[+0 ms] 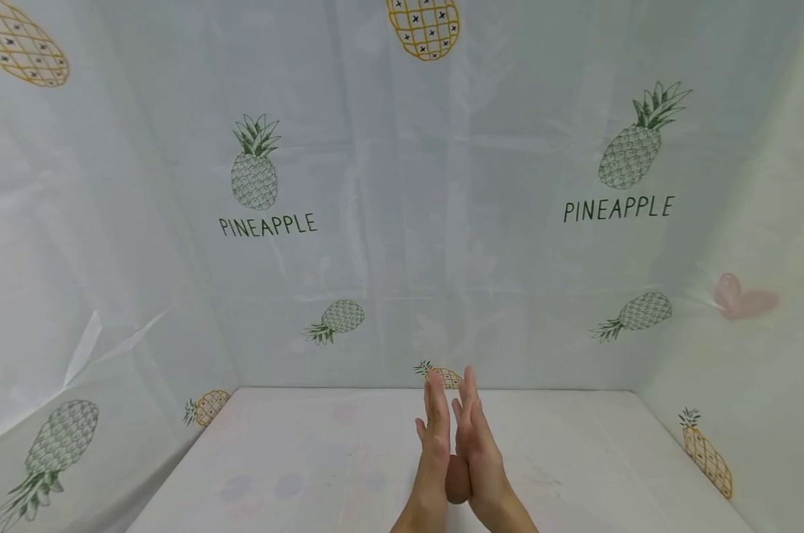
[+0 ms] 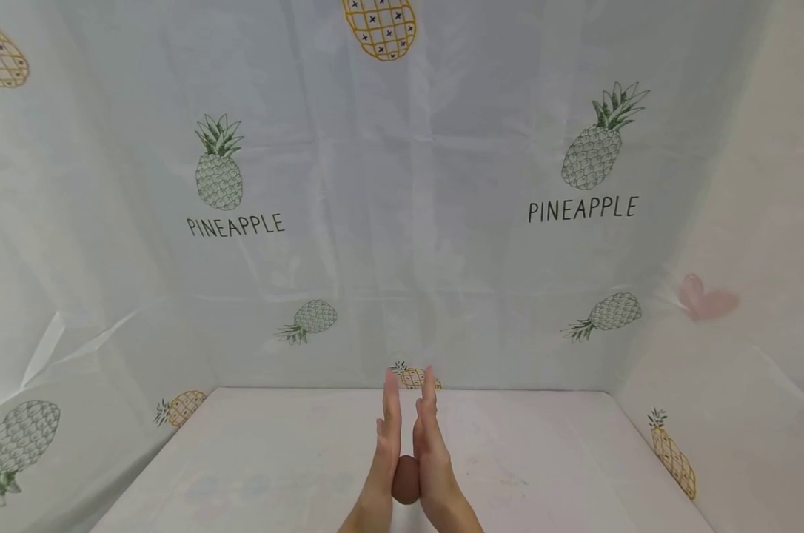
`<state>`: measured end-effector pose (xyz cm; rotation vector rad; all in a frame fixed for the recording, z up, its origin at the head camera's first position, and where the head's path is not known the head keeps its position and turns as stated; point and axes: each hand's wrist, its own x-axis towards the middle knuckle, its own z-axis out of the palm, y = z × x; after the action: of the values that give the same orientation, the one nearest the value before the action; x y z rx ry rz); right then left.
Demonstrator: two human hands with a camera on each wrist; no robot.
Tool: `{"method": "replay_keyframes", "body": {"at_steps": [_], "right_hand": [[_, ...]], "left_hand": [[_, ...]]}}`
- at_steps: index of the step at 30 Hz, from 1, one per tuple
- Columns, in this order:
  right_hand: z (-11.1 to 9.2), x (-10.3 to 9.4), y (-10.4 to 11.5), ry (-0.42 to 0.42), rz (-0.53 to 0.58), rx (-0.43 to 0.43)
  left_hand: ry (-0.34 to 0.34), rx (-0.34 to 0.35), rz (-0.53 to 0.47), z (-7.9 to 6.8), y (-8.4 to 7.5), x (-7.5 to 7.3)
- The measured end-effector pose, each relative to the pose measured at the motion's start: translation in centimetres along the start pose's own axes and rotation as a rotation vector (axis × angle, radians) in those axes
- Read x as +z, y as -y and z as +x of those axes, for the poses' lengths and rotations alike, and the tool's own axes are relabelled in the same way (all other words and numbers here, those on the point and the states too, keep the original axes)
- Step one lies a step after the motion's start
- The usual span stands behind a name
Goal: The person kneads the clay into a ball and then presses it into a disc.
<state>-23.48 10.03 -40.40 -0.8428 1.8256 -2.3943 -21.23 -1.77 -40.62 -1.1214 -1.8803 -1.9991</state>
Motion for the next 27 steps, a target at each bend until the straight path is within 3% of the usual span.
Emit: {"method": "replay_keyframes", "body": {"at_steps": [5, 17, 23, 27], "right_hand": [[0.0, 1.0, -0.7, 0.033, -0.005, 0.013], [-0.6, 2.9, 0.1, 0.012, -0.053, -0.045], [-0.8, 2.7, 1.0, -0.025, -0.077, -0.101], [-0.8, 2.1, 1.6, -0.05, -0.072, -0.134]], "left_hand": [[-0.079, -0.086, 0.017, 0.4, 0.1, -1.2], [-0.152, -0.048, 0.049, 1.4, 2.4, -3.2], [-0.116, -0.056, 0.072, 1.1, 2.9, -2.5], [-0.065, -0.02, 0.088, 0.8, 2.8, -1.6]]}}
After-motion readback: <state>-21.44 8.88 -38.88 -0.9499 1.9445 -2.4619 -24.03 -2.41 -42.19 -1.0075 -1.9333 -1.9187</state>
